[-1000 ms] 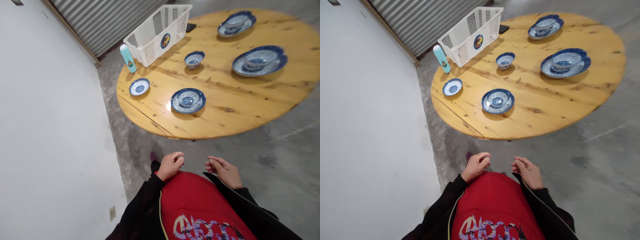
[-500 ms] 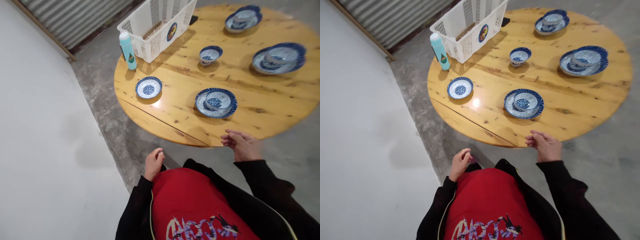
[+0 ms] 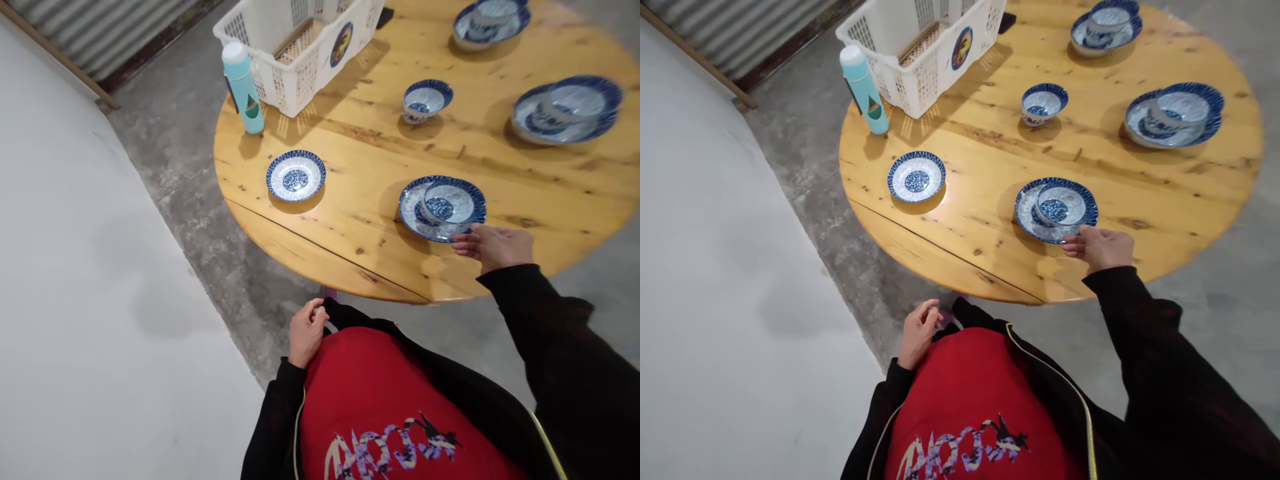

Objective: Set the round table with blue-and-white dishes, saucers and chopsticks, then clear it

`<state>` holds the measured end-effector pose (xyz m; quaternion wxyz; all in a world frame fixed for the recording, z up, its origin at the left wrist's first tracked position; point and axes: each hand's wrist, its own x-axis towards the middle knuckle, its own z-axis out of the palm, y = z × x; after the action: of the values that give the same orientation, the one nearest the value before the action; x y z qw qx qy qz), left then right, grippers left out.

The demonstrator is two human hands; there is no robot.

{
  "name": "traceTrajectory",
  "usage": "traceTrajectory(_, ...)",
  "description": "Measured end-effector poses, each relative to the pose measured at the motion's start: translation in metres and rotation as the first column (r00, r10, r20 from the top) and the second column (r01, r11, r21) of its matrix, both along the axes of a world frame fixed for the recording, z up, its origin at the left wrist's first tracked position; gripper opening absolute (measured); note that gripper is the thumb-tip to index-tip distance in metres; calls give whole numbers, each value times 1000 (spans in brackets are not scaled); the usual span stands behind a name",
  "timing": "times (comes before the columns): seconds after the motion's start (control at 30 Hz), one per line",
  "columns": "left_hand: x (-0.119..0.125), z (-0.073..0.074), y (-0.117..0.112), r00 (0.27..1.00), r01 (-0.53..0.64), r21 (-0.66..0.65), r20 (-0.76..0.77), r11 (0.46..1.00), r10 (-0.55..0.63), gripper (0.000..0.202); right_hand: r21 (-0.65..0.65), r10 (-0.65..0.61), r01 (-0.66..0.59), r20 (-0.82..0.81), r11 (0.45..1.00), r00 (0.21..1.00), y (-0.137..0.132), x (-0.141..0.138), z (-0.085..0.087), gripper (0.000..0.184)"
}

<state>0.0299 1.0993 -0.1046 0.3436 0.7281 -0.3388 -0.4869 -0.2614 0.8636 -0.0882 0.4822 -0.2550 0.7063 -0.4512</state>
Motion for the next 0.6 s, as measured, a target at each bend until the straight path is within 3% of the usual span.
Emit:
traceTrajectory(0.13, 9, 8, -32, 999, -6, -10, 32, 1000, 6, 35, 79, 3, 3, -80, 997, 997, -18, 5, 0, 26)
traceTrajectory(0.3, 10, 12, -73, 991, 83, -14, 105, 996, -81, 37, 131, 18, -7, -79, 991, 997, -31, 6, -4, 23)
traceTrajectory(0.6, 1, 5, -102, 978, 182, 44, 90, 982, -185, 32, 168, -53, 62, -59, 984, 997, -35, 11, -2, 24)
